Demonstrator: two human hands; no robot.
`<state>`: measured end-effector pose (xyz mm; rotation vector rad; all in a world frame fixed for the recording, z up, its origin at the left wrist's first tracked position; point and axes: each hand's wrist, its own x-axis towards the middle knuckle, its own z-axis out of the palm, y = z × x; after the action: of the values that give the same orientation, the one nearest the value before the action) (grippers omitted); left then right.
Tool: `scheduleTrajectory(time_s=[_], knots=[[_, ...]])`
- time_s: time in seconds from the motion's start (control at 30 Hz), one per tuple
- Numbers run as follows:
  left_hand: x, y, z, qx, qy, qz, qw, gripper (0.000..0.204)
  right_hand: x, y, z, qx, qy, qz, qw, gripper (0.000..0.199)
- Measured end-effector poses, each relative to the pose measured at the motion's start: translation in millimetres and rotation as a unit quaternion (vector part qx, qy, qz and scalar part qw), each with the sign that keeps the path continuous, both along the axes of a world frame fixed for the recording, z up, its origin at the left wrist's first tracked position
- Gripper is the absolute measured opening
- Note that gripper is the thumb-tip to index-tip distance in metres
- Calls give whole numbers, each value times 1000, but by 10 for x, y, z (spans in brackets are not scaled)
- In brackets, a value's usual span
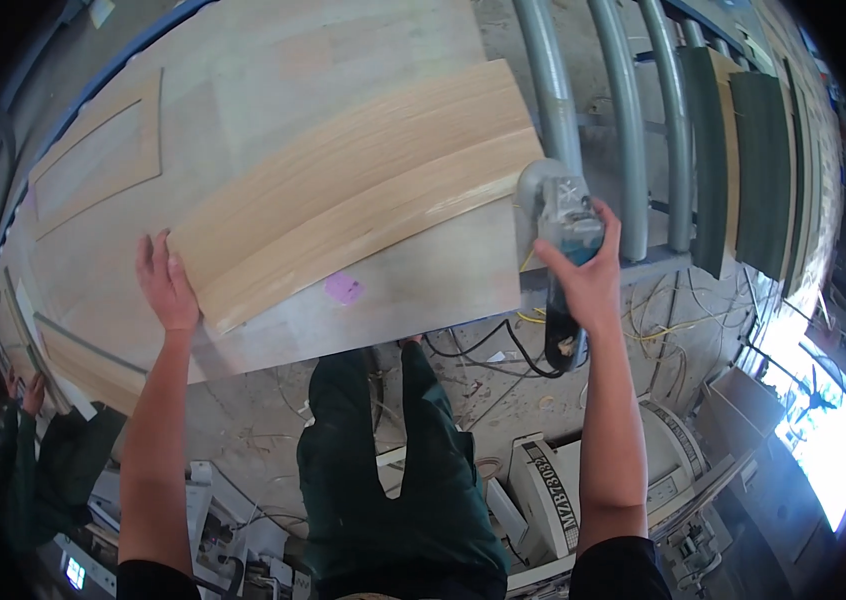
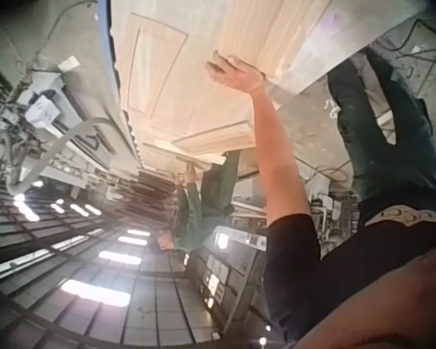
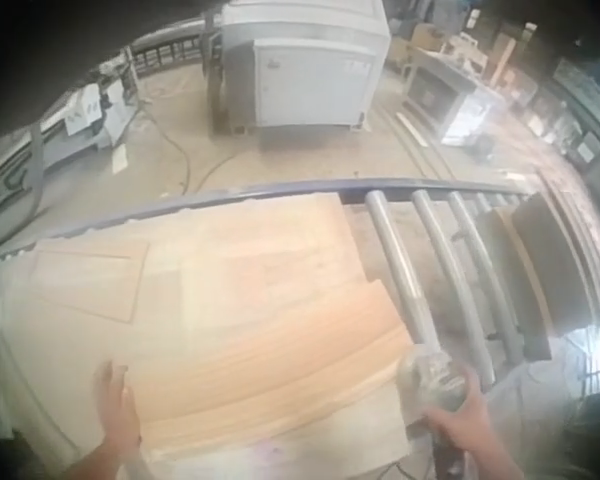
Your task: Sanding the surface of wooden door or cabinet panels using an orbital sander in a factory.
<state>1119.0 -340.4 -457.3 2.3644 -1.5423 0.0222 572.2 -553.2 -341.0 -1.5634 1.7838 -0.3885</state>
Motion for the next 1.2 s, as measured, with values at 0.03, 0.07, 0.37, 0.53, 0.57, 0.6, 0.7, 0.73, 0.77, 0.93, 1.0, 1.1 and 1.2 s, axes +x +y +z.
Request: scheduleTrajectory(time_s=[0.03, 0.07, 0.37, 0.53, 0.57, 0.6, 0.7, 0.73, 0.77, 0.93, 1.0, 1.1, 1.2], knots=[[-7, -4, 11, -2, -2, -5, 1000, 45, 86, 114, -10, 4, -4, 5, 1000, 96], [-26, -8, -6, 0, -1, -2, 1000, 45, 255, 258, 22, 8, 12, 36, 999, 96], [7, 23, -17, -11, 14, 19, 1000, 43, 1508, 1126, 230, 171, -12, 120, 978, 96], [-22, 3, 2, -20, -10, 1, 1000, 42, 1793, 1365, 162, 139, -12, 266, 954, 95], [-13, 9, 12, -20, -10, 4, 1000, 42, 1808, 1353, 181, 139, -11, 269, 953, 95], [-7, 15, 20, -17, -9, 7, 1000, 42, 1804, 1332, 195, 148, -7, 254, 956, 94], [-11, 17, 23, -13, -3, 15, 1000, 42, 1644, 1168, 231, 177, -8, 176, 968, 95], [-8, 15, 21, -13, 3, 17, 1000, 42, 1545, 1079, 236, 197, -14, 110, 974, 95], [-12, 16, 11, -12, 5, 18, 1000, 42, 1433, 997, 244, 160, -13, 103, 982, 96], [84, 91, -18, -9, 8, 25, 1000, 43, 892, 737, 43, 19, 28, 109, 993, 97], [53, 74, -39, -11, 19, 27, 999, 43, 809, 716, 0, 18, -5, 21, 1000, 97], [22, 33, -50, -19, 27, 25, 999, 44, 1000, 918, 49, 12, 10, 55, 998, 98], [33, 65, -19, -14, 23, 26, 999, 44, 1608, 1262, 211, 147, 2, 88, 985, 100]])
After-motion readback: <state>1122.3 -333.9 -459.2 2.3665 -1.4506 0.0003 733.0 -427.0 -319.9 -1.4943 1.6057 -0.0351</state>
